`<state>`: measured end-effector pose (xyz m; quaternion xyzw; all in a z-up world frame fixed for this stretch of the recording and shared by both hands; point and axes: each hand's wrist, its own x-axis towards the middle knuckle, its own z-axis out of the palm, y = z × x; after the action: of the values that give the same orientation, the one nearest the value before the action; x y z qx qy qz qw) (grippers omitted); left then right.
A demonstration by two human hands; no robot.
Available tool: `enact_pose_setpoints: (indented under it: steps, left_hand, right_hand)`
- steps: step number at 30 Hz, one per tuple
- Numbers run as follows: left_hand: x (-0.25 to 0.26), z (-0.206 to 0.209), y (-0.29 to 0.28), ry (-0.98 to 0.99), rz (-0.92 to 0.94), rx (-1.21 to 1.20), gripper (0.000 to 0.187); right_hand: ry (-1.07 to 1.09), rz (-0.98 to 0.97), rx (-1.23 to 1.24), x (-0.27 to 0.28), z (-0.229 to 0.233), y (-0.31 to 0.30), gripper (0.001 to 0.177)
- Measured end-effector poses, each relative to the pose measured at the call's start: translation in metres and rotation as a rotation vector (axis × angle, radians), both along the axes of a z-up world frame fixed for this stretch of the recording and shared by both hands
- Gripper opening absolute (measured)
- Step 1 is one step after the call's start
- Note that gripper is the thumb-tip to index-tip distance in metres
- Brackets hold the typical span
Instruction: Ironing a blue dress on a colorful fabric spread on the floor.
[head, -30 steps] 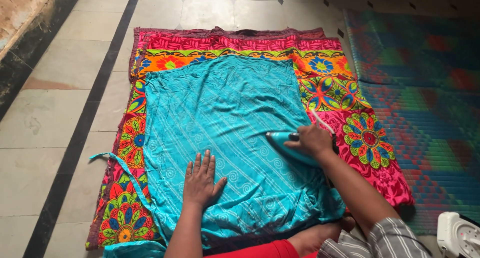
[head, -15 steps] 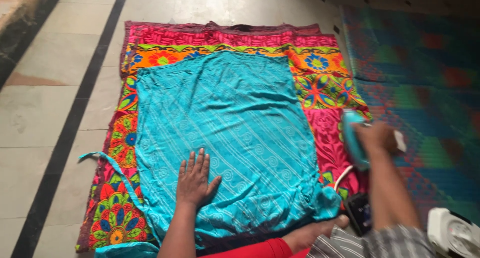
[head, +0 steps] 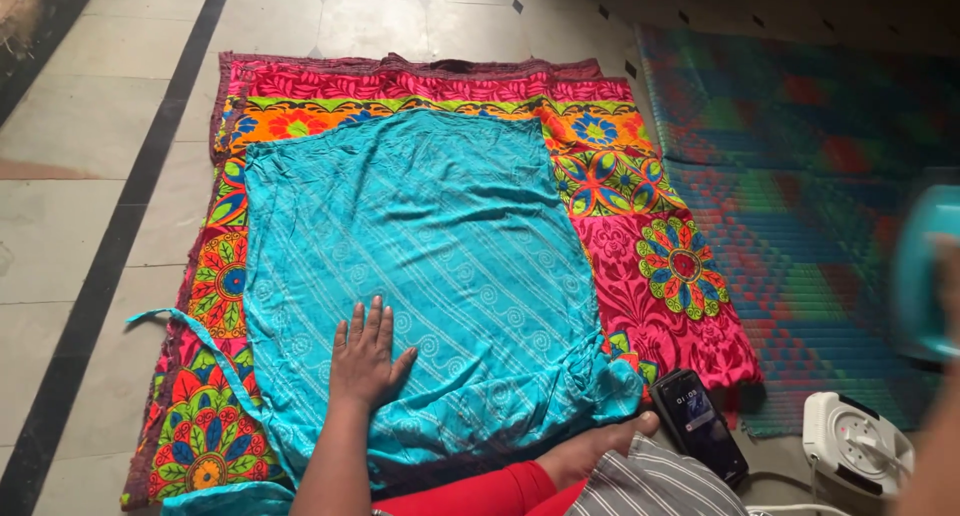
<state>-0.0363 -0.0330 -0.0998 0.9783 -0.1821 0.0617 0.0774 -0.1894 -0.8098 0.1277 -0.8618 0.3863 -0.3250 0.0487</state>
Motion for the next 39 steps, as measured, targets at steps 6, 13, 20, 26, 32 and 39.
enact_pose_setpoints:
  steps: [6, 13, 20, 26, 32, 39]
  left_hand:
    - [0.001, 0.002, 0.001, -0.035, -0.008, -0.015, 0.086]
    - [0.002, 0.008, 0.003, -0.015, -0.035, -0.05, 0.086]
    - [-0.001, 0.012, 0.002, -0.03, -0.046, -0.084, 0.085]
    - [0.001, 0.002, 0.002, -0.056, -0.042, -0.039, 0.087]
    - [0.004, 0.021, 0.014, -0.056, 0.216, -0.027, 0.063]
    - [0.011, -0.016, 0.082, -0.269, 1.074, -0.552, 0.068]
  right_hand:
    - [0.239, 0.049, 0.031, 0.103, -0.054, 0.205, 0.069]
    - [0.674, 0.189, 0.041, 0.172, -0.121, 0.254, 0.087]
    - [0.616, 0.751, -0.075, 0.154, -0.087, 0.217, 0.077]
    - [0.514, 0.8, 0.378, 0.086, -0.051, 0.273, 0.041]
    - [0.831, 0.715, 0.41, 0.092, -0.184, 0.346, 0.065]
    - [0.72, 0.465, 0.337, 0.104, -0.182, 0.372, 0.047]
